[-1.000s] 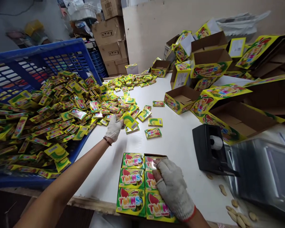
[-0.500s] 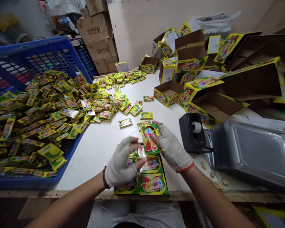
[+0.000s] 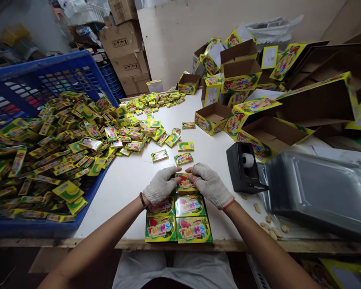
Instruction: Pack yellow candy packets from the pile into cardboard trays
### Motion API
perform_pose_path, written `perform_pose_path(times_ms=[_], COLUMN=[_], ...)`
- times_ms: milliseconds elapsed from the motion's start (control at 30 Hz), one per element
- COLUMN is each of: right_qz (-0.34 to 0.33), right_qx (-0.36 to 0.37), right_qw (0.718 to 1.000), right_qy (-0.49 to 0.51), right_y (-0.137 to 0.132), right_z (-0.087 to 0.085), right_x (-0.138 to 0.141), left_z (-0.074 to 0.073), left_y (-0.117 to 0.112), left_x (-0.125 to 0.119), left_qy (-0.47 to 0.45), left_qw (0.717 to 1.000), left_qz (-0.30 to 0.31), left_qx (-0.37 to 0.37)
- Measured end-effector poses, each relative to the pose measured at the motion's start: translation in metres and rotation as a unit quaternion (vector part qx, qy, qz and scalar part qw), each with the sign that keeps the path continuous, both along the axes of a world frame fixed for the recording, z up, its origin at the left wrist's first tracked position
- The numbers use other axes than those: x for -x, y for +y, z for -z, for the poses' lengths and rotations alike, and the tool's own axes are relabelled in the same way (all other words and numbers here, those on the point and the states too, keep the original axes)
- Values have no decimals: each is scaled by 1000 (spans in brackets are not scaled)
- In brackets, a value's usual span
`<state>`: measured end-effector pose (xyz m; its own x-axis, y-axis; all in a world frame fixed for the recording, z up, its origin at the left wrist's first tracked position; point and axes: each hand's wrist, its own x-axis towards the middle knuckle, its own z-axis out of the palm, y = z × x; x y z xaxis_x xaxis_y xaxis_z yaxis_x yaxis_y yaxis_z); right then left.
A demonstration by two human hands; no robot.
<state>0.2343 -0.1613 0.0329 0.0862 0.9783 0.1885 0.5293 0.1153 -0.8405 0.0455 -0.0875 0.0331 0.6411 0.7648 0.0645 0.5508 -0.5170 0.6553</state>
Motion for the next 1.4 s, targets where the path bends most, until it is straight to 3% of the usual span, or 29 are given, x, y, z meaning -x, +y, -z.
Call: perform_pose_path(times_ms=[100, 200, 367, 467, 533, 667, 767, 867, 1000, 1167, 1267, 1400], right_qz=[27, 38, -5, -44, -19, -29, -40, -21, -16, -19, -22, -24], right_qx=[7, -3, -11, -53, -57, -8, 19, 42, 83, 120, 109, 84], right_qw=[997, 994, 983, 951, 936, 946, 957, 949, 939, 927, 929, 934], right_qy=[-68, -107, -185, -303, -347, -322, -286, -312, -334, -354, -353, -346], right_y=[5, 8, 3, 0, -1, -1, -4, -7, -5, -2, -3, -6], right_z=[23, 38, 45, 48, 51, 51, 46, 43, 43, 41, 40, 41], right_x=[3, 15, 23, 19, 19, 22, 25, 28, 31, 32, 31, 30], left_z=[14, 22, 24, 23, 21, 14, 12, 16, 23, 23, 19, 18], left_y=[-1, -7, -21, -24, -22, -22, -36, -62, -88, -87, -84, -90], left_x=[13, 30, 40, 37, 35, 33, 36, 40, 42, 35, 38, 63], left_qy=[41, 63, 67, 91, 130, 206, 228, 245, 254, 262, 249, 167], left_qw=[997, 995, 994, 988, 983, 965, 953, 942, 941, 935, 934, 928], left_qz=[-49, -55, -12, 9, 24, 72, 78, 64, 61, 99, 141, 259], left_qx=[-38, -51, -82, -120, -128, -142, -186, -221, -214, -216, -215, -208])
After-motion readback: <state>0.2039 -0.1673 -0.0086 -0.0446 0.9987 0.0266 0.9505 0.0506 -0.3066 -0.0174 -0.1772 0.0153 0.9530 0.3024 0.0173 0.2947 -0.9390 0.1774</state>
